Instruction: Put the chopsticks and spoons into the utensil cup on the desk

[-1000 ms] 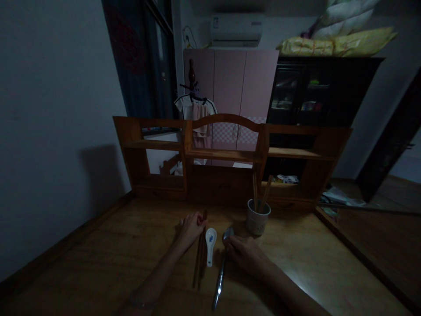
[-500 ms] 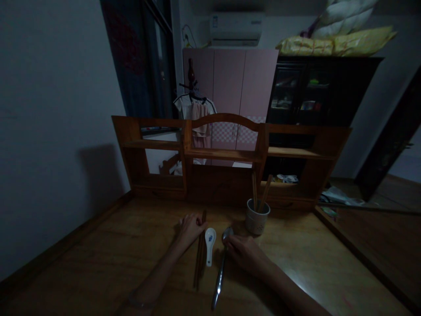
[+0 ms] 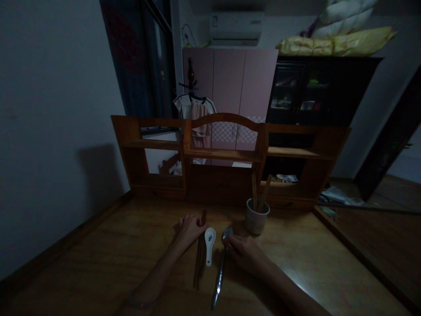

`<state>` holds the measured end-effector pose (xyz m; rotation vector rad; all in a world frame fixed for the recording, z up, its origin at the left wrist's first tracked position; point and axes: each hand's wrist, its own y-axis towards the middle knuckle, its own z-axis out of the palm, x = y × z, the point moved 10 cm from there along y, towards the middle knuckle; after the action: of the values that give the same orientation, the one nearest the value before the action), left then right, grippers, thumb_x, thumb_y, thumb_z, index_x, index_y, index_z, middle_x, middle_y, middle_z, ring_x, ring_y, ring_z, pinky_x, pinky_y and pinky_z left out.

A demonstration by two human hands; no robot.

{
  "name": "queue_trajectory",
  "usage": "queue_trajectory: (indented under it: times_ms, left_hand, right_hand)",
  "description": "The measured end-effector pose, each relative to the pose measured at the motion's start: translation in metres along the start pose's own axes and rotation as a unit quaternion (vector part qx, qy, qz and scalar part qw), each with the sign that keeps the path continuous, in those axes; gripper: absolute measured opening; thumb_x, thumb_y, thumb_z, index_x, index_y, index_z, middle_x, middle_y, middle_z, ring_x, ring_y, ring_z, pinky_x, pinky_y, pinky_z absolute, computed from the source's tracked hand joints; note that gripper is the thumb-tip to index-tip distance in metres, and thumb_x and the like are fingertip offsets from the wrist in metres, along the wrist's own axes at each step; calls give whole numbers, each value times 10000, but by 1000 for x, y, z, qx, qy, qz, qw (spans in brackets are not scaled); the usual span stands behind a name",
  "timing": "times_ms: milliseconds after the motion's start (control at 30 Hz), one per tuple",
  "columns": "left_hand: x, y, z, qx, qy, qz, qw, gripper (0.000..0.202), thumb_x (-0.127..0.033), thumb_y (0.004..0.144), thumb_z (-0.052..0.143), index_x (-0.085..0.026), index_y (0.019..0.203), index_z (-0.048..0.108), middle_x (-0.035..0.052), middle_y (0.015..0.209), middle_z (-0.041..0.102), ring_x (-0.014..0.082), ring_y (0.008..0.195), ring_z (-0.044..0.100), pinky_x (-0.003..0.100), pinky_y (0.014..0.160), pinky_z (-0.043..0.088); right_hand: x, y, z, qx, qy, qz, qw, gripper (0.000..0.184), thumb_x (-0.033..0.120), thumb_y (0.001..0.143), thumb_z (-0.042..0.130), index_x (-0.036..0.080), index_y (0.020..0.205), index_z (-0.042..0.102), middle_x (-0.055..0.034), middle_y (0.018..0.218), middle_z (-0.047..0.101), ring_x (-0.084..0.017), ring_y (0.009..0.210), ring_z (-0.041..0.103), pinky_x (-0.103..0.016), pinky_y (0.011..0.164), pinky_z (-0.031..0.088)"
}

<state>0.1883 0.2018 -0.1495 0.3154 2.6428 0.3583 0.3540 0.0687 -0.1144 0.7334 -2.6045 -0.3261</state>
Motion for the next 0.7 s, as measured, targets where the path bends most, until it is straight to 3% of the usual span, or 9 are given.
queue_trajectory:
  times_ms: [400,533,700]
  left_hand:
    - [1,1,3,-1,10,1,1000,262,-464,761,626,-211,699,659,36,838,701,241,897,590,349,815,301]
    - [-1,0,1,-5,14,14,1000,365,-520,835,536,-207,700,666,59,850,703,261,923,588,371,835,311]
    - [-5,0,1,-16,18,47,999,375,-392,965,349,-235,920,686,60,1008,690,239,1031,558,376,907,300]
  right_hand:
    - [0,0,0,-12,3,-15,1000,166,205,983,415,212,931,572,-17,874,685,-128,722,646,-213,637,394]
    - [1,0,-1,-13,2,-18,1000,159,191,976,421,213,914,566,-15,859,683,-127,709,642,-212,629,390]
    - [2,-1,1,-14,-4,-23,1000,154,181,972,427,215,919,567,-12,864,684,-128,707,648,-214,623,388]
